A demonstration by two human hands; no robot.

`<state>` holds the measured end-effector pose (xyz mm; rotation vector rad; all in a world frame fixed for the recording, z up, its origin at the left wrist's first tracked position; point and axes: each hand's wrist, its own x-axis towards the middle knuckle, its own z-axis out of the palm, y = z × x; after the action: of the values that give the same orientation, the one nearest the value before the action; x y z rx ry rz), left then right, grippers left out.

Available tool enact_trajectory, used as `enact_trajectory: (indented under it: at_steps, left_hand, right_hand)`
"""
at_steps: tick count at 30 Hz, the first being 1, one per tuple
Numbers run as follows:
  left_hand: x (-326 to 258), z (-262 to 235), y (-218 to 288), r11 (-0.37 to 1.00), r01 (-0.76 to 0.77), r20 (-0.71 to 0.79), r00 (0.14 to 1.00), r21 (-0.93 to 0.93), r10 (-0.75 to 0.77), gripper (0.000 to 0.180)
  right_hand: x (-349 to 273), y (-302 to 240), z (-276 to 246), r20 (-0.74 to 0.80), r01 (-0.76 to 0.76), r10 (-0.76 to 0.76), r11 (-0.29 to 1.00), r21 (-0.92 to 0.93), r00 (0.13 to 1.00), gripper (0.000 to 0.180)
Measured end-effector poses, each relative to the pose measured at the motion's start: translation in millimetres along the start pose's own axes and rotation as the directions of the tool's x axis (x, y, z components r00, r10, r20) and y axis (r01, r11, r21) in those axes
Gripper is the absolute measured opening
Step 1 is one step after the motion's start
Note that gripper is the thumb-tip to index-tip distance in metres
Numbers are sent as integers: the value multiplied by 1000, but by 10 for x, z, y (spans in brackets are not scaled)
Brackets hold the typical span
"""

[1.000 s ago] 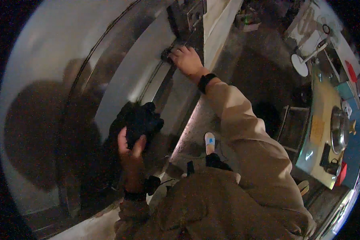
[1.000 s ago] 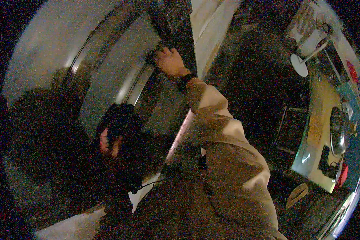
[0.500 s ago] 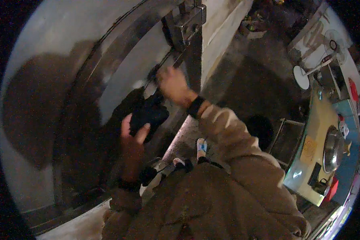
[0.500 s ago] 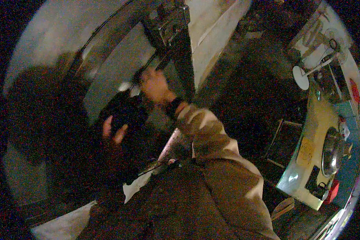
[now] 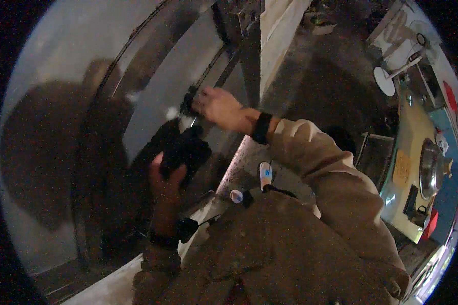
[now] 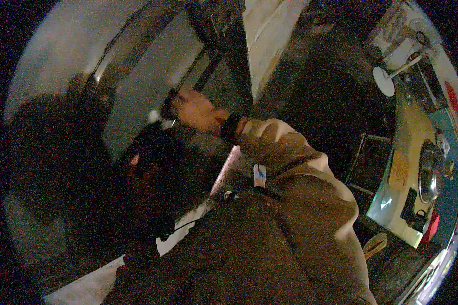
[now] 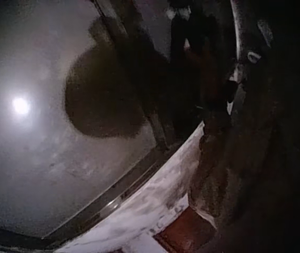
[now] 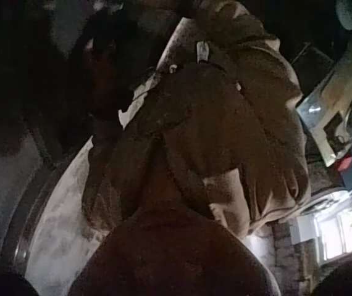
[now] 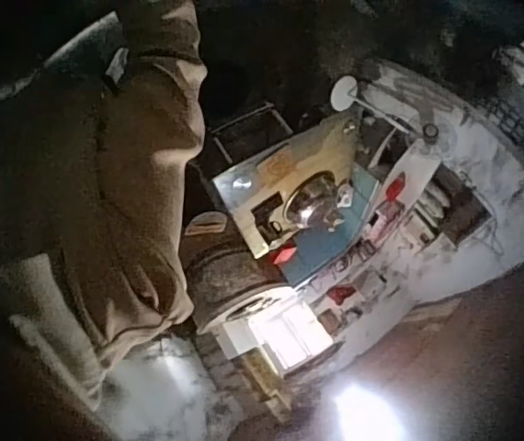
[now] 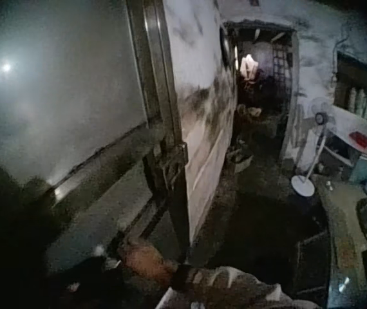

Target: The person cleans a metal door latch and the surrounding door frame with a black cloth, applying pressure to the metal surfaces and the latch mechanism.

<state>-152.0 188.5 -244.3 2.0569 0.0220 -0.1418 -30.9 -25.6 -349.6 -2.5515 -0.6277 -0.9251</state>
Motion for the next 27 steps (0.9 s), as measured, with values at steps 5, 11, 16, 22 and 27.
enact_trajectory:
  at_steps: [5,11,16,22,27]
  left_hand:
    - [-263,-28,1,980,149,-22,988,-132,-153,58]
    - [-396,-118,-182,992,120,-28,992,-36,-121,58]
    - [-351,-107,133,986,108,53,993,-125,-102,56]
    - [-293,-82,249,990,136,0,991,32,-136,56]
    - [-181,-110,-211,986,48,-17,999,163,-46,58]
  right_hand:
    - [628,648,-453,150,-192,254,922,-337,955,22]
    - [589,497,-389,387,-72,190,952,-299,902,21]
    - [307,216,-275,45,-167,162,969,181,986,27]
    - [1092,390,-345,-513,-434,687,724,536,514,38]
    - [1269,270,-122,-488,-485,574,818,310,657,55]
